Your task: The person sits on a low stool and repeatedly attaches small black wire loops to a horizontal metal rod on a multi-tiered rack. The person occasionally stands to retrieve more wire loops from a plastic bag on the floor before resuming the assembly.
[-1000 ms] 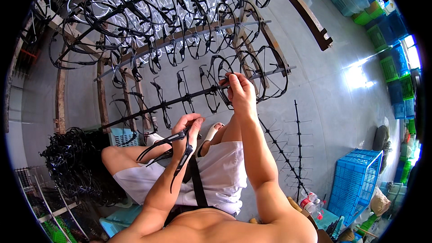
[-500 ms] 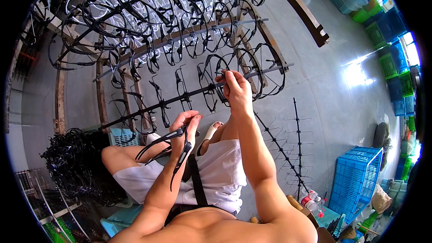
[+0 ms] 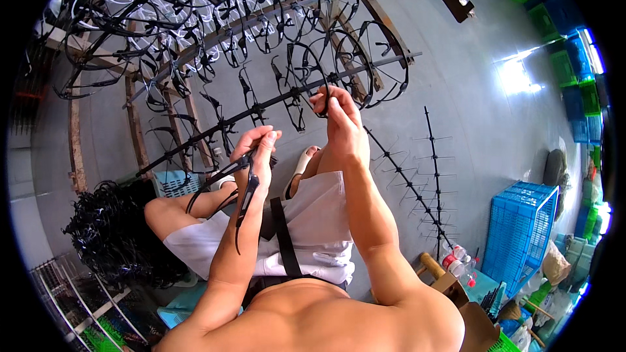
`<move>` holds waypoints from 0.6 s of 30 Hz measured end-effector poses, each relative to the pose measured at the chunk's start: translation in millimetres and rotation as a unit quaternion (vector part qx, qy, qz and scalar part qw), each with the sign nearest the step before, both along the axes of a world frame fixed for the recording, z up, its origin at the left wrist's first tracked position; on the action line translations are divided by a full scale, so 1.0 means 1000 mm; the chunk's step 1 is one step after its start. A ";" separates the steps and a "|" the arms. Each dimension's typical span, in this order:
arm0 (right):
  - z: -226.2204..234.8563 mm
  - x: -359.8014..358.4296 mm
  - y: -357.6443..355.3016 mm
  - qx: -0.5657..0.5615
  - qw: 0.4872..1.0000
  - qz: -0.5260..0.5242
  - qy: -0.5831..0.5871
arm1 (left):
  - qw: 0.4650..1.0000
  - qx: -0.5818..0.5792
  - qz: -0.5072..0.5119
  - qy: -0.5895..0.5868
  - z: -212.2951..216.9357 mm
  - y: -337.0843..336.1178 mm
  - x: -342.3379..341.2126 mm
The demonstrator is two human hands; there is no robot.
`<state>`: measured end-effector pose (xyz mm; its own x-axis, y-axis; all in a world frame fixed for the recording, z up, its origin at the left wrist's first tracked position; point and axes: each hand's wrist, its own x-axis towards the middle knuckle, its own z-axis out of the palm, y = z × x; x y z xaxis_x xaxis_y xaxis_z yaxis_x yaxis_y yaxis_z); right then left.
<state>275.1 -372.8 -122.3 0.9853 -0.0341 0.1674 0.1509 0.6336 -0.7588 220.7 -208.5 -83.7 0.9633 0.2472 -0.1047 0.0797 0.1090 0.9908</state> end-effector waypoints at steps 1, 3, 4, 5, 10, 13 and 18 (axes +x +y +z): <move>0.000 -0.008 0.000 -0.041 0.998 -0.034 0.038 | 1.000 -0.004 -0.002 0.002 -0.001 0.002 -0.001; 0.012 -0.022 0.001 -0.101 0.989 -0.085 0.069 | 1.000 -0.006 -0.003 0.008 -0.002 0.002 0.001; 0.014 -0.026 0.001 -0.118 0.986 -0.102 0.063 | 1.000 -0.007 -0.003 0.010 -0.002 0.002 0.002; 0.019 -0.027 0.001 -0.134 0.982 -0.121 0.056 | 1.000 -0.014 0.000 0.009 -0.001 0.001 0.002; 0.045 -0.028 -0.003 -0.344 0.923 -0.163 0.058 | 0.999 -0.033 0.014 0.014 0.001 -0.001 0.002; 0.057 -0.037 0.001 -0.386 0.904 -0.154 0.098 | 1.000 -0.024 0.007 0.019 0.002 0.002 0.002; -0.002 -0.030 0.010 -0.122 0.984 -0.107 0.067 | 0.999 -0.046 0.005 0.002 -0.001 -0.005 0.003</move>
